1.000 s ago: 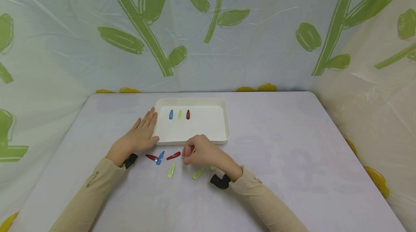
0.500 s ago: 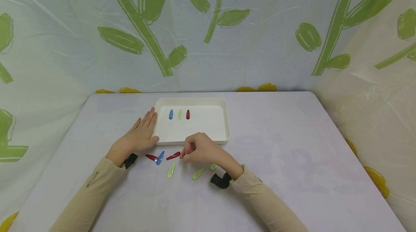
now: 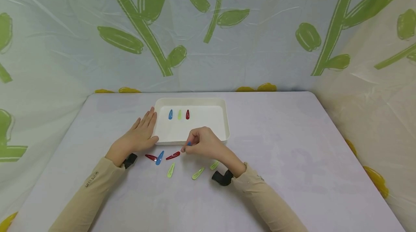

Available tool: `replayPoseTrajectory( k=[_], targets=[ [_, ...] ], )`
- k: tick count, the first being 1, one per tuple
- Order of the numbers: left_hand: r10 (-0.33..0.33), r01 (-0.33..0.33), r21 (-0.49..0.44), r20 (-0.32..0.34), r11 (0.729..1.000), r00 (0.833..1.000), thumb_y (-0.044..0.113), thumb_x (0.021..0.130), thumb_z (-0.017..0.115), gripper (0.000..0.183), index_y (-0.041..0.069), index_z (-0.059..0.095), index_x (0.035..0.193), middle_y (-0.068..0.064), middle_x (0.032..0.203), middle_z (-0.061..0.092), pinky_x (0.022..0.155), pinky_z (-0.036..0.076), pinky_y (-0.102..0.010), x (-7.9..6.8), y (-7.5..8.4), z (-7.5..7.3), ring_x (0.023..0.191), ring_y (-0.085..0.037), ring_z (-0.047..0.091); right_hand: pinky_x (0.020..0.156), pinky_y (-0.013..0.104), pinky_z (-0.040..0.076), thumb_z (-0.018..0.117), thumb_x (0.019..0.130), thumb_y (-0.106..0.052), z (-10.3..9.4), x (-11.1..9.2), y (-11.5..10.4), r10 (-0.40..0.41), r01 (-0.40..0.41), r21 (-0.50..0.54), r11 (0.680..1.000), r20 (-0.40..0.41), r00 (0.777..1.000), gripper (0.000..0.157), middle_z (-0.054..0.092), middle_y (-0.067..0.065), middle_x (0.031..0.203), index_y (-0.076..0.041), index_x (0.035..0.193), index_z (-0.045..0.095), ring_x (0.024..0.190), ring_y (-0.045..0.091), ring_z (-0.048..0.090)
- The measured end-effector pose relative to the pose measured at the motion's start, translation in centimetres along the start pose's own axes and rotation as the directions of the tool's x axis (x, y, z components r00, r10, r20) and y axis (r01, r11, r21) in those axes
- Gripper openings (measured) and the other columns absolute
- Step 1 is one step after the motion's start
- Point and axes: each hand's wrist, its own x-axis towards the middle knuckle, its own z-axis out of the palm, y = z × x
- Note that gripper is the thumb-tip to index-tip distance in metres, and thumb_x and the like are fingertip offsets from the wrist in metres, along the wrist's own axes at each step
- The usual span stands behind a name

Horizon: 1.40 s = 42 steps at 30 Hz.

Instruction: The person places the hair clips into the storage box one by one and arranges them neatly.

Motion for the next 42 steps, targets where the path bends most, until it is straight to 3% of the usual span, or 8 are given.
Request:
replayPoseTrajectory(
  k=[12,16,19,26,30,35,42],
  targets=[
    [-0.013,0.013,0.004,0.021,1.000,1.000,0.033,0.095,0.046,0.089,-0.006,-0.007,0.155,-0.019,0.162,-0.019,0.119,0.001,-0.057,0.0,0.1,-0.2,0.150,-0.035,-0.010,0.073,0.029,0.058,0.067,0.088,0.002,-0.8,-0.1,-0.3,-0.015,0.019,0.090,0.996,-0.051,0.999,0.007,0.074,0.019,0.088,0.002,0.086,0.061,0.085,0.038,0.072],
    [-0.014,0.014,0.006,0.020,1.000,1.000,0.033,0.095,0.046,0.089,-0.006,-0.007,0.155,-0.019,0.162,-0.019,0.118,0.001,-0.057,0.0,0.0,-0.1,0.150,-0.035,-0.010,0.078,0.044,0.058,0.066,0.090,0.002,-1.2,0.1,-0.6,0.013,-0.005,0.108,0.994,-0.075,0.997,0.004,0.073,0.023,0.088,0.003,0.089,0.061,0.084,0.045,0.069],
    [-0.013,0.013,0.008,0.017,1.000,1.000,0.033,0.095,0.046,0.089,-0.006,-0.007,0.155,-0.019,0.162,-0.019,0.119,0.001,-0.057,0.1,-0.2,0.1,0.150,-0.035,-0.010,0.078,0.050,0.057,0.065,0.091,0.002,-1.5,0.4,-0.9,0.023,-0.015,0.082,0.996,-0.098,0.995,0.004,0.074,0.020,0.087,0.004,0.091,0.062,0.081,0.041,0.070],
    [0.002,-0.002,0.012,0.001,1.000,1.000,0.029,0.095,0.047,0.086,-0.008,-0.004,0.155,-0.021,0.163,-0.015,0.118,0.002,-0.057,-0.1,0.1,-0.2,0.150,-0.037,-0.007,0.073,0.032,0.057,0.065,0.092,0.000,-2.7,1.3,-1.6,-0.003,0.005,0.015,1.000,-0.129,0.992,0.007,0.075,0.015,0.085,0.004,0.097,0.061,0.073,0.022,0.071],
    [0.003,-0.003,0.011,0.001,1.000,1.000,0.028,0.095,0.047,0.086,-0.009,-0.002,0.154,-0.022,0.163,-0.013,0.118,0.004,-0.057,-0.3,0.5,-0.6,0.150,-0.038,-0.005,0.072,0.032,0.058,0.062,0.094,0.001,-3.4,1.8,-2.0,-0.025,0.028,0.020,0.999,-0.144,0.989,0.006,0.075,0.013,0.084,0.005,0.098,0.061,0.072,0.022,0.070],
    [0.005,-0.005,0.004,0.002,1.000,1.000,0.027,0.095,0.048,0.085,-0.010,-0.001,0.154,-0.024,0.162,-0.012,0.118,0.004,-0.058,-0.5,0.8,-0.8,0.150,-0.039,-0.004,0.068,0.031,0.058,0.062,0.094,0.000,-4.1,2.7,-2.0,-0.061,0.067,0.034,0.997,-0.171,0.983,0.008,0.073,0.020,0.084,0.006,0.099,0.063,0.072,0.027,0.069],
    [-0.001,0.001,0.011,0.004,1.000,1.000,0.030,0.096,0.046,0.086,-0.008,-0.003,0.155,-0.021,0.163,-0.015,0.119,0.002,-0.056,-0.2,0.3,-0.3,0.151,-0.036,-0.007,0.065,0.030,0.058,0.063,0.095,-0.002,-5.0,4.5,-1.4,-0.098,0.108,0.035,0.994,-0.216,0.972,0.011,0.073,0.020,0.081,0.004,0.103,0.066,0.066,0.020,0.068]
  ],
)
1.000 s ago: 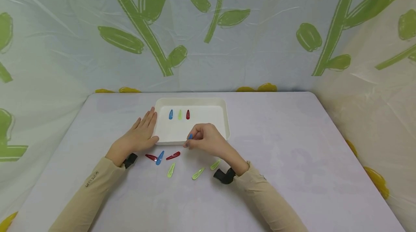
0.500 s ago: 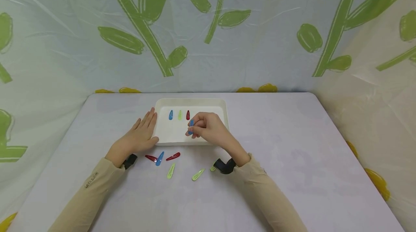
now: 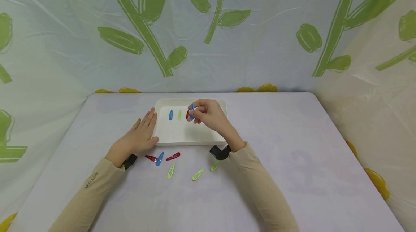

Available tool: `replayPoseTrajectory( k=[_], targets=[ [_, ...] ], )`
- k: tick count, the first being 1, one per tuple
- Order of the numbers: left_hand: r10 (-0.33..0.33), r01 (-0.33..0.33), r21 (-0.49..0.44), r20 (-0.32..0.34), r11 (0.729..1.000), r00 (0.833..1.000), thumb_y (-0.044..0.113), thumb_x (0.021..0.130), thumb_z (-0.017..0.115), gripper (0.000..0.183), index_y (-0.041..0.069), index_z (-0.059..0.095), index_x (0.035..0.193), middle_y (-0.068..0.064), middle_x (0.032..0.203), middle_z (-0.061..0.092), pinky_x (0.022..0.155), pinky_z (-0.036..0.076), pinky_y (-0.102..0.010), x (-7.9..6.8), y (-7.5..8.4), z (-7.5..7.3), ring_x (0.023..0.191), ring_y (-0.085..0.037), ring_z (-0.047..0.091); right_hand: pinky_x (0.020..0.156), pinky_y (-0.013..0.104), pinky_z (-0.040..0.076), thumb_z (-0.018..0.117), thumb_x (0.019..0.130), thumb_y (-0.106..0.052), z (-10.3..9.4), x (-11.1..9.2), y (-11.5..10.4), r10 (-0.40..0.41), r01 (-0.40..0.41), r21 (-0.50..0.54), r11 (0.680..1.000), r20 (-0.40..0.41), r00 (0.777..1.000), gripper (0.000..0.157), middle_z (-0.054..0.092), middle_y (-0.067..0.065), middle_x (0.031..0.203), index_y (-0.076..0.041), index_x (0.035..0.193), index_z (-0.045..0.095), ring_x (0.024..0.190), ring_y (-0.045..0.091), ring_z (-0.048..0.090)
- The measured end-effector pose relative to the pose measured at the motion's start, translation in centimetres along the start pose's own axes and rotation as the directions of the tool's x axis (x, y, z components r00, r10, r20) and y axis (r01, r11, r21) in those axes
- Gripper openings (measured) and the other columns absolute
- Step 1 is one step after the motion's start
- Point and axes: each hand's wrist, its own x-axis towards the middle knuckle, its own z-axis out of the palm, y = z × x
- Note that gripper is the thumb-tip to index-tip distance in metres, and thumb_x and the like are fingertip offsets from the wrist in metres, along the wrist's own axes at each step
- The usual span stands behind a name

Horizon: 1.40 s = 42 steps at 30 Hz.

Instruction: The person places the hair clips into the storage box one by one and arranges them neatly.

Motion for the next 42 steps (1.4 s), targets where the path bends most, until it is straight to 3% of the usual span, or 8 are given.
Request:
replayPoseTrajectory(
  k=[5,13,22,27,32,37,42],
  targets=[
    [0.000,0.000,-0.015,0.001,1.000,1.000,0.028,0.095,0.046,0.085,-0.009,-0.002,0.155,-0.022,0.163,-0.014,0.119,0.001,-0.056,-0.1,0.2,-0.2,0.150,-0.037,-0.007,0.065,0.029,0.057,0.062,0.095,-0.003,-0.4,1.3,0.7,0.021,-0.021,0.024,0.999,-0.029,0.999,0.016,0.073,0.021,0.083,0.005,0.109,0.067,0.064,0.019,0.066],
    [-0.007,0.007,-0.006,0.009,1.000,1.000,0.029,0.096,0.046,0.086,-0.007,-0.005,0.155,-0.020,0.163,-0.016,0.119,0.001,-0.055,-0.1,0.2,-0.2,0.151,-0.036,-0.007,0.068,0.029,0.058,0.063,0.096,-0.006,-1.0,3.4,2.3,0.096,-0.086,0.150,0.985,-0.063,0.993,0.024,0.073,0.020,0.089,0.007,0.116,0.065,0.067,0.018,0.067],
    [-0.004,0.004,-0.023,0.000,1.000,1.000,0.033,0.095,0.047,0.089,-0.006,-0.007,0.155,-0.018,0.162,-0.019,0.119,0.000,-0.056,0.3,-0.4,0.5,0.150,-0.035,-0.010,0.073,0.032,0.059,0.066,0.094,-0.008,-1.3,4.7,3.5,0.192,-0.180,0.162,0.970,-0.061,0.979,0.018,0.074,0.020,0.093,0.007,0.104,0.068,0.079,0.032,0.070],
    [-0.003,0.003,-0.015,-0.006,1.000,1.000,0.031,0.095,0.047,0.088,-0.007,-0.005,0.155,-0.020,0.162,-0.017,0.119,0.001,-0.056,0.1,-0.2,0.3,0.151,-0.036,-0.008,0.071,0.030,0.059,0.066,0.094,-0.006,-1.3,5.2,3.8,0.247,-0.231,0.209,0.950,-0.054,0.967,0.025,0.072,0.025,0.095,0.016,0.105,0.065,0.075,0.026,0.072],
    [0.006,-0.006,-0.025,-0.004,1.000,1.000,0.028,0.095,0.048,0.086,-0.010,-0.001,0.154,-0.024,0.162,-0.013,0.118,0.002,-0.058,-0.4,0.4,-0.4,0.150,-0.039,-0.005,0.072,0.030,0.059,0.066,0.093,-0.005,-1.3,5.4,4.3,0.322,-0.304,0.255,0.918,-0.034,0.946,0.026,0.073,0.023,0.093,0.018,0.105,0.065,0.072,0.019,0.072],
    [0.002,-0.002,-0.014,-0.002,1.000,1.000,0.027,0.096,0.047,0.084,-0.010,-0.001,0.154,-0.024,0.162,-0.012,0.118,0.003,-0.058,-0.4,0.5,-0.5,0.150,-0.039,-0.004,0.076,0.031,0.059,0.070,0.091,-0.007,-1.3,5.7,4.9,0.395,-0.376,0.226,0.899,-0.046,0.917,0.020,0.071,0.012,0.084,0.012,0.097,0.068,0.073,0.019,0.068],
    [0.001,-0.001,-0.007,-0.005,1.000,1.000,0.026,0.096,0.048,0.084,-0.010,0.000,0.154,-0.024,0.162,-0.011,0.118,0.004,-0.058,-0.5,0.7,-0.7,0.150,-0.039,-0.004,0.070,0.027,0.057,0.073,0.089,-0.009,-1.3,6.0,5.4,0.474,-0.453,0.194,0.870,-0.071,0.878,0.015,0.067,0.007,0.075,0.005,0.091,0.070,0.064,0.015,0.062]
  ],
)
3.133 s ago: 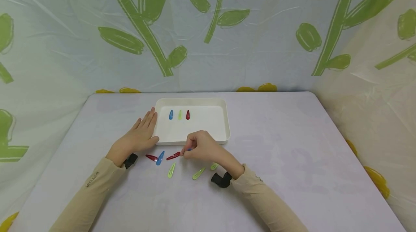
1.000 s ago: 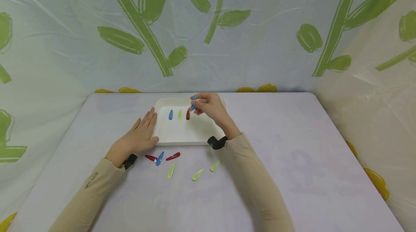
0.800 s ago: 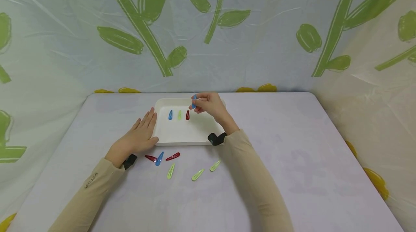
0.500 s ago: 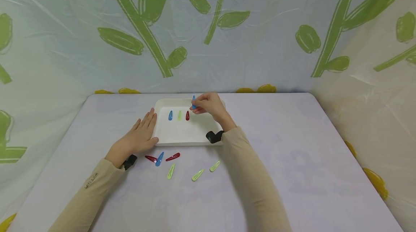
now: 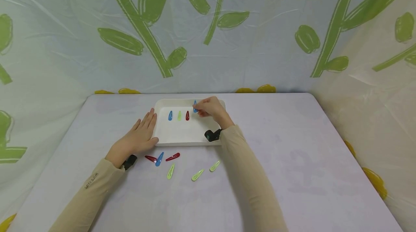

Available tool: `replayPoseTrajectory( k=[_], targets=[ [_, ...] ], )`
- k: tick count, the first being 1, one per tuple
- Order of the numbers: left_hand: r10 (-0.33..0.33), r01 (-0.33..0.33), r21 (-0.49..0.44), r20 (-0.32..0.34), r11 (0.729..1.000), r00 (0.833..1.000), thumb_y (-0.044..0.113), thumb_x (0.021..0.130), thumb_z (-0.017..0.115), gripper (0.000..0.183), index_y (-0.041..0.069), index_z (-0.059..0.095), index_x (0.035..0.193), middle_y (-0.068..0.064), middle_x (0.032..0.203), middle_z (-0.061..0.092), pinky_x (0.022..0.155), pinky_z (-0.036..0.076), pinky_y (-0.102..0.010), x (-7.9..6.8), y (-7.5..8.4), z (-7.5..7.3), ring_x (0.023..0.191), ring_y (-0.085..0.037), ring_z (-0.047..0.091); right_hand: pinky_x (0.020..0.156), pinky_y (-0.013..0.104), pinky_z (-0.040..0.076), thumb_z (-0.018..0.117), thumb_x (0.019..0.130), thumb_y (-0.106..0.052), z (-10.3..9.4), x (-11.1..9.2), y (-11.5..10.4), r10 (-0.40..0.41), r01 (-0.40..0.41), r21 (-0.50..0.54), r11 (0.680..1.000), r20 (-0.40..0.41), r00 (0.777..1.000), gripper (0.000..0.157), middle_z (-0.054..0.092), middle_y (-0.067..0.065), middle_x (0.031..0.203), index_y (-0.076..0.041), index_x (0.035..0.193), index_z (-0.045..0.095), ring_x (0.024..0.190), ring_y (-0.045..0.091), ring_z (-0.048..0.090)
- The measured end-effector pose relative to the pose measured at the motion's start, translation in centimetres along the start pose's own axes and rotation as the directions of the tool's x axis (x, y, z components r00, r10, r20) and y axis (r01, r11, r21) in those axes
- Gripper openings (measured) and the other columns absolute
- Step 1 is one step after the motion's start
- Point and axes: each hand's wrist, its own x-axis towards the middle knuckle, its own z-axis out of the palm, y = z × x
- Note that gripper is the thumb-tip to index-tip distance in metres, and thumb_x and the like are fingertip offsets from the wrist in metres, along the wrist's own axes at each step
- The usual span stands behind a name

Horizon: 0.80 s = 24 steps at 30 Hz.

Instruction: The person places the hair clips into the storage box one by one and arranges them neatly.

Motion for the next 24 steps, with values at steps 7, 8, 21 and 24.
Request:
replayPoseTrajectory(
  k=[7,8,21,24],
  targets=[
    [-0.002,0.002,0.011,0.003,1.000,1.000,0.028,0.096,0.049,0.085,-0.010,-0.001,0.154,-0.024,0.162,-0.012,0.119,0.005,-0.057,0.1,-0.1,0.1,0.150,-0.039,-0.004,0.068,0.027,0.057,0.073,0.087,-0.005,0.1,0.7,0.4,0.072,-0.072,-0.032,0.997,-0.020,0.997,0.011,0.067,0.005,0.072,0.004,0.093,0.069,0.062,0.013,0.062],
    [-0.003,0.003,0.014,0.005,1.000,1.000,0.028,0.096,0.048,0.085,-0.010,-0.002,0.154,-0.024,0.162,-0.012,0.119,0.005,-0.057,0.1,-0.1,0.1,0.150,-0.038,-0.004,0.069,0.027,0.057,0.073,0.087,-0.005,0.1,0.8,0.5,0.077,-0.078,-0.047,0.996,-0.024,0.997,0.011,0.067,0.004,0.072,0.004,0.093,0.069,0.063,0.013,0.062],
    [-0.002,0.002,0.006,0.000,1.000,1.000,0.026,0.095,0.047,0.084,-0.010,-0.001,0.154,-0.024,0.162,-0.012,0.118,0.005,-0.058,0.0,-0.2,0.1,0.150,-0.039,-0.004,0.066,0.027,0.057,0.072,0.086,-0.003,0.2,1.1,1.6,0.081,-0.083,-0.155,0.985,-0.018,0.997,0.012,0.069,0.008,0.073,0.007,0.093,0.072,0.063,0.014,0.062],
    [-0.003,0.003,0.000,0.000,1.000,1.000,0.027,0.095,0.048,0.085,-0.010,-0.001,0.154,-0.023,0.162,-0.012,0.119,0.005,-0.057,0.1,-0.2,0.2,0.150,-0.038,-0.004,0.065,0.027,0.057,0.073,0.085,-0.002,0.4,1.1,1.7,0.064,-0.068,-0.173,0.983,-0.028,0.998,0.015,0.070,0.008,0.073,0.009,0.095,0.072,0.061,0.014,0.062]
  ],
)
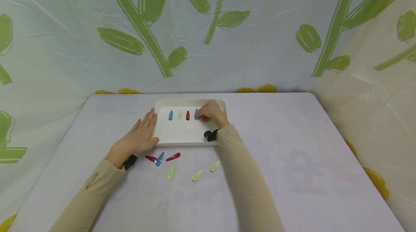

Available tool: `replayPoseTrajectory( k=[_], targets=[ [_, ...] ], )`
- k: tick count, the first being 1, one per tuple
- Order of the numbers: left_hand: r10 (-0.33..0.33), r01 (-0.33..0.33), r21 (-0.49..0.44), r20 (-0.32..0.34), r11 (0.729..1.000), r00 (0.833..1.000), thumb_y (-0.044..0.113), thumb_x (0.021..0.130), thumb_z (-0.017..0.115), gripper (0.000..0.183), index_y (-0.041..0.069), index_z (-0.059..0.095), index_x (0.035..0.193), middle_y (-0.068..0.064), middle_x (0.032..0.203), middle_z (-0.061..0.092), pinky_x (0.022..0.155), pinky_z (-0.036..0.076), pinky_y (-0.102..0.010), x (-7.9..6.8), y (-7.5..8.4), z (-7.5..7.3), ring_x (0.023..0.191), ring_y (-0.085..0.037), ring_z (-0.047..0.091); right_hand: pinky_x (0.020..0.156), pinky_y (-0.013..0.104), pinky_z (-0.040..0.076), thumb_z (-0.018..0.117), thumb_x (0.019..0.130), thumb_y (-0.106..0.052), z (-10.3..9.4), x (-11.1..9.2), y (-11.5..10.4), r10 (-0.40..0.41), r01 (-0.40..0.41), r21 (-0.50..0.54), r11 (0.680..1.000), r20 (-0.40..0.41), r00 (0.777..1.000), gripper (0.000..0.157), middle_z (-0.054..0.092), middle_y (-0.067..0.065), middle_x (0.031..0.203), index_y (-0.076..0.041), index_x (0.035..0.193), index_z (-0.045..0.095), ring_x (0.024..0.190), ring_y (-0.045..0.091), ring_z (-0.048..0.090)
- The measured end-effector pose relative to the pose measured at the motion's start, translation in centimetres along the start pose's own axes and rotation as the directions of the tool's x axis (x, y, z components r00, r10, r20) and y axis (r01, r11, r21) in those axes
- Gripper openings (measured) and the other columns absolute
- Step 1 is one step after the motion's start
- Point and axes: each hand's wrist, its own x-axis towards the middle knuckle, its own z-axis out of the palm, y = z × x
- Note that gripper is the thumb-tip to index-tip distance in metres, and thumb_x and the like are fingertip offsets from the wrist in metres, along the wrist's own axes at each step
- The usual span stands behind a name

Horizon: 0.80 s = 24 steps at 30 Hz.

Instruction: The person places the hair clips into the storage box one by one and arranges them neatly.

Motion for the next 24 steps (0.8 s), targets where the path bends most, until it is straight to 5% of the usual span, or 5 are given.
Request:
replayPoseTrajectory(
  k=[24],
  targets=[
    [0.000,0.000,-0.007,-0.001,1.000,1.000,0.029,0.095,0.045,0.085,-0.008,-0.003,0.155,-0.021,0.163,-0.015,0.119,0.002,-0.055,0.28,-0.36,0.43,0.151,-0.036,-0.007,0.062,0.027,0.057,0.078,0.080,-0.002,0.39,0.05,0.41,-0.006,0.005,-0.014,1.000,-0.082,0.997,0.010,0.069,0.009,0.067,0.007,0.084,0.074,0.057,0.013,0.063]
  ],
)
